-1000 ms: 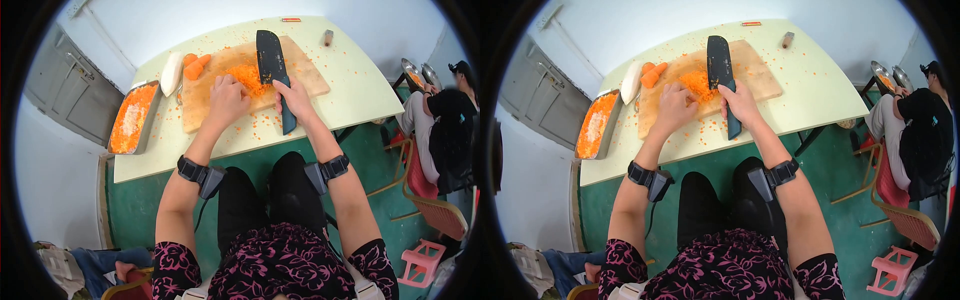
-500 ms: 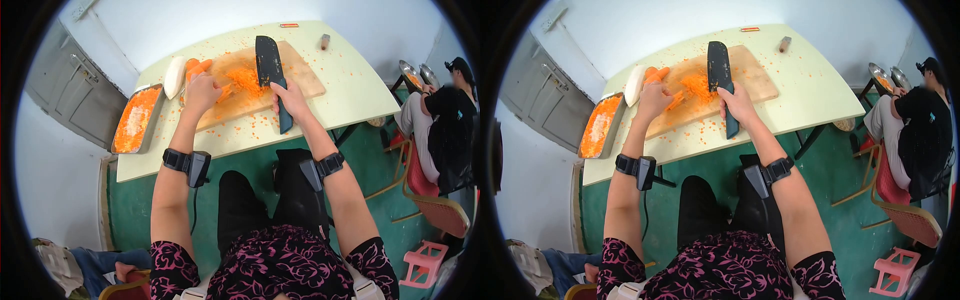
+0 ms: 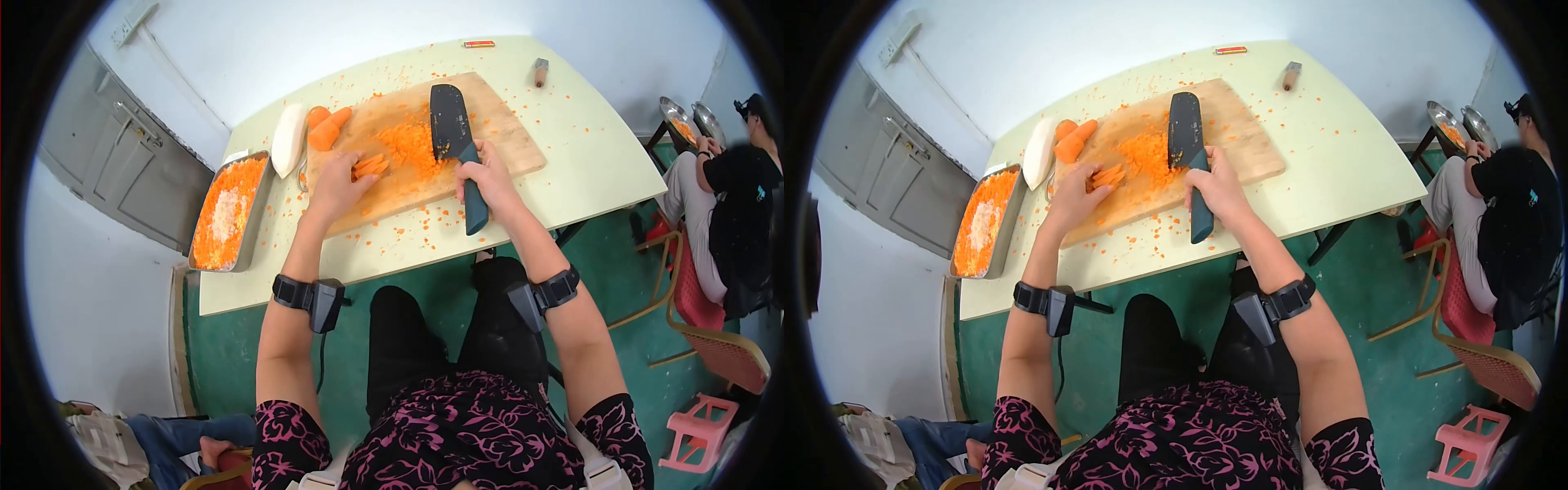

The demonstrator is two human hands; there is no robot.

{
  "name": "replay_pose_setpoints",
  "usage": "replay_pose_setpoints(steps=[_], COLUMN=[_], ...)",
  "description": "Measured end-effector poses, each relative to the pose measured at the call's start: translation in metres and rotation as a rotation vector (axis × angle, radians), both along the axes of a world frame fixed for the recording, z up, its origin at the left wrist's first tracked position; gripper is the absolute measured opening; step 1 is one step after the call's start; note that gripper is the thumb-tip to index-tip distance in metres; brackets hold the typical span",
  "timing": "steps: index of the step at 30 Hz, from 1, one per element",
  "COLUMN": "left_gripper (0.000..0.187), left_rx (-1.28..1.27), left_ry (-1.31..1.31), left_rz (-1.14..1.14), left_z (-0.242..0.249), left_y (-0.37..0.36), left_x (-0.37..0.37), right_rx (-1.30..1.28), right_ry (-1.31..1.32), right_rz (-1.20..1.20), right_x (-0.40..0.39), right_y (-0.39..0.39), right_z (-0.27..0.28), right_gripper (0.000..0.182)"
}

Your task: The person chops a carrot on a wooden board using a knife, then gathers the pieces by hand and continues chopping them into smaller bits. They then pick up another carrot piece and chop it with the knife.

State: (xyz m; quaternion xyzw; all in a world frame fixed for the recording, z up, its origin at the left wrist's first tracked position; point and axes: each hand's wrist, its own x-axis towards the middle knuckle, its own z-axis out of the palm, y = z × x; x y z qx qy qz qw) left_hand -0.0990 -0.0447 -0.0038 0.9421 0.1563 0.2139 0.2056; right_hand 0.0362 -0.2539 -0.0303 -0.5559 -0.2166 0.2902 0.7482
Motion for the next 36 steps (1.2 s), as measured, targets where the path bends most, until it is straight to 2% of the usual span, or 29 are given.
replay_pose_setpoints(steps=[4,7,10,12,14,16,17,20,23,26,29,32,36], left_gripper=[0.037,0.037,0.036,0.034,0.033,0.031,0.03,0.028,0.027,0.026,0.024,0.023,0.019], left_rx=[-0.126,-0.081,0.103,0.091,0.087,0.094,0.087,0.081,0.078,0.084,0.136,0.187,0.224], left_ry=[-0.02,-0.145,-0.25,-0.237,-0.227,-0.214,-0.214,-0.225,-0.245,-0.256,-0.279,-0.281,-0.268], left_rz=[0.056,-0.003,-0.009,-0.017,-0.029,-0.045,-0.037,-0.021,-0.008,0.002,-0.011,-0.025,-0.033], left_z=[-0.001,-0.011,-0.022,-0.025,-0.026,-0.026,-0.027,-0.027,-0.031,-0.029,-0.031,-0.034,-0.03], left_y=[-0.011,-0.012,-0.007,-0.004,-0.004,-0.003,-0.004,-0.004,-0.004,-0.006,-0.006,-0.004,-0.006], left_x=[-0.008,-0.009,-0.006,-0.004,-0.003,-0.003,-0.004,-0.002,-0.002,-0.001,0.0,0.0,-0.002], right_rx=[-0.022,-0.03,-0.145,-0.292,-0.423,-0.533,-0.569,-0.58,-0.601,-0.65,-0.686,-0.705,-0.729], right_ry=[-0.008,-0.08,-0.262,-0.59,-0.684,-0.534,-0.605,-0.822,-0.926,-0.706,-0.722,-0.89,-0.962], right_rz=[0.022,-0.031,-0.11,-0.079,0.009,0.154,0.215,0.186,0.149,0.231,0.266,0.271,0.301], right_x=[0.001,-0.006,-0.02,-0.029,-0.042,-0.062,-0.062,-0.068,-0.067,-0.066,-0.063,-0.063,-0.061], right_y=[-0.001,-0.004,-0.007,-0.011,-0.014,-0.013,-0.011,-0.003,0.004,0.005,0.008,0.009,0.009], right_z=[0.002,0.018,0.044,0.048,0.059,0.077,0.074,0.065,0.063,0.078,0.082,0.081,0.079], right_gripper=[0.036,0.047,0.055,0.054,0.053,0.051,0.049,0.048,0.047,0.047,0.046,0.046,0.046])
